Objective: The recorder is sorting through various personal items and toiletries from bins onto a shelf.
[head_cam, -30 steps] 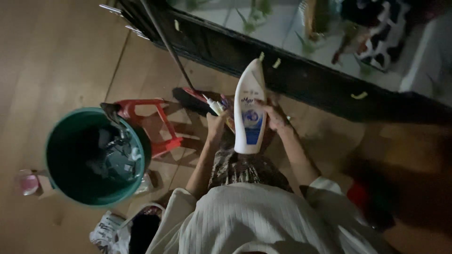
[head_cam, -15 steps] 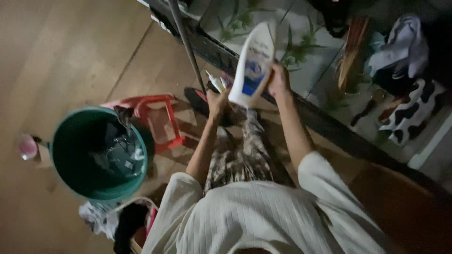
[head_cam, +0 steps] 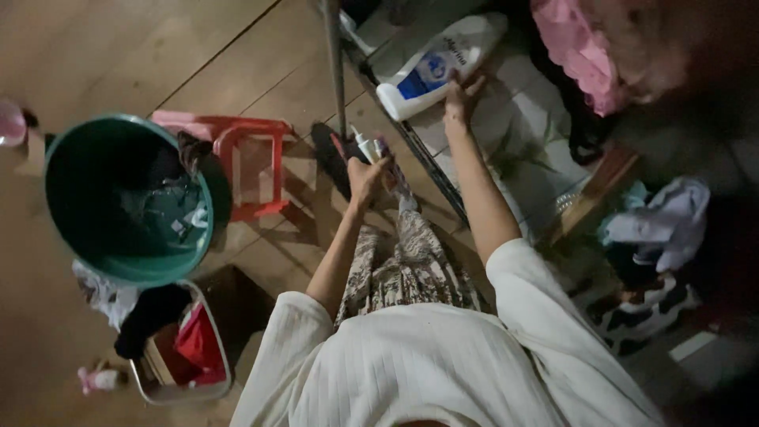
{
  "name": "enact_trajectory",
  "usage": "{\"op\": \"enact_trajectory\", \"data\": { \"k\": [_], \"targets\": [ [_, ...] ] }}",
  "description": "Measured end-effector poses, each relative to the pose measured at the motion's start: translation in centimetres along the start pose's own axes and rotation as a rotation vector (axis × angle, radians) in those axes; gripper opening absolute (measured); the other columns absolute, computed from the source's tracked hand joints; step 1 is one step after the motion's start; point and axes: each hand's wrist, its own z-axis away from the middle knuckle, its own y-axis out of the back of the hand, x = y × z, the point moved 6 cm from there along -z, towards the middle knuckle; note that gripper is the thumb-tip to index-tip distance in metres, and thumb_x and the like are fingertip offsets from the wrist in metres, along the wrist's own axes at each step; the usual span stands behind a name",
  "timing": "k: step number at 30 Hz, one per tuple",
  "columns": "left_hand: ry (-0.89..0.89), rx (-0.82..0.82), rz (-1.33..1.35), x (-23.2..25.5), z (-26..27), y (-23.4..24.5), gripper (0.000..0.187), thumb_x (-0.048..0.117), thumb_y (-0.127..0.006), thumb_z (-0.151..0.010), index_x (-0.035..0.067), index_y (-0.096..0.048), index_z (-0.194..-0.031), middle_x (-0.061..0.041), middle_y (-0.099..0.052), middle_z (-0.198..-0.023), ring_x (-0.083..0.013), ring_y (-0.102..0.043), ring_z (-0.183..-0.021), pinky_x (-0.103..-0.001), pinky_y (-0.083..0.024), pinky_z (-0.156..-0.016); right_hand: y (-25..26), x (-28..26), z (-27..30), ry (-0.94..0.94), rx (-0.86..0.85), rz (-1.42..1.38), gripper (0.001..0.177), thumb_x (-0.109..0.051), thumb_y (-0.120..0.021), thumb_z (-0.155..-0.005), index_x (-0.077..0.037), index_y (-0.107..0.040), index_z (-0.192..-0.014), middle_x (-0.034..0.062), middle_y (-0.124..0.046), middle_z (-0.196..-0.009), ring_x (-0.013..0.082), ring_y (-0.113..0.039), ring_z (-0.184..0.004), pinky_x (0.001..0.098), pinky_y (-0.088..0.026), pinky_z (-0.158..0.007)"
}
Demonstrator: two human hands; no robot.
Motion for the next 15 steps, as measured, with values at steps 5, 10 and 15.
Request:
{"op": "enact_trajectory", "data": {
  "k": [5, 10, 15],
  "targets": [
    [-0.019, -0.134, 0.146, 4.2, 1.6, -1.6, 0.037, 0.023, -0.083, -0.085, -0.004, -0.062, -0.069, -0.002, -0.059, -0.062, -0.0084, -0.053, -0.055, -0.035, -0.041, -0.047, -0.1, -1.6, 0.0, 0.288, 0.058, 0.490, 0.059, -0.028, -0.075, -0.094, -0.006, -0.046, -0.140, 0.0176, -0.059, -0.129, 0.0353, -0.057, -0.118, 0.0483, -0.049, -0.099],
    [0.057, -0.296, 0.018, 5.8, 1.8, -4.4, 0.030, 0.020, -0.083, -0.077, -0.004, -0.067, -0.068, -0.005, -0.067, -0.058, -0.0129, -0.067, -0.050, -0.034, -0.053, -0.046, 0.3, -8.1, 4.3, 0.625, 0.157, 0.963, 0.053, -0.038, -0.072, -0.104, -0.002, -0.053, -0.138, 0.0215, -0.059, -0.130, 0.0380, -0.056, -0.119, 0.0476, -0.047, -0.099],
    [0.013, -0.301, 0.068, 9.4, 2.1, -5.2, 0.030, 0.020, -0.082, -0.079, -0.004, -0.067, -0.069, -0.008, -0.068, -0.062, -0.0159, -0.067, -0.052, -0.035, -0.053, -0.051, -0.5, -10.4, 12.5, 0.125, -0.459, 0.677, 0.041, -0.036, -0.063, -0.104, -0.003, -0.068, -0.128, 0.0071, -0.070, -0.118, 0.0205, -0.066, -0.107, 0.0345, -0.053, -0.093]
  ]
}}
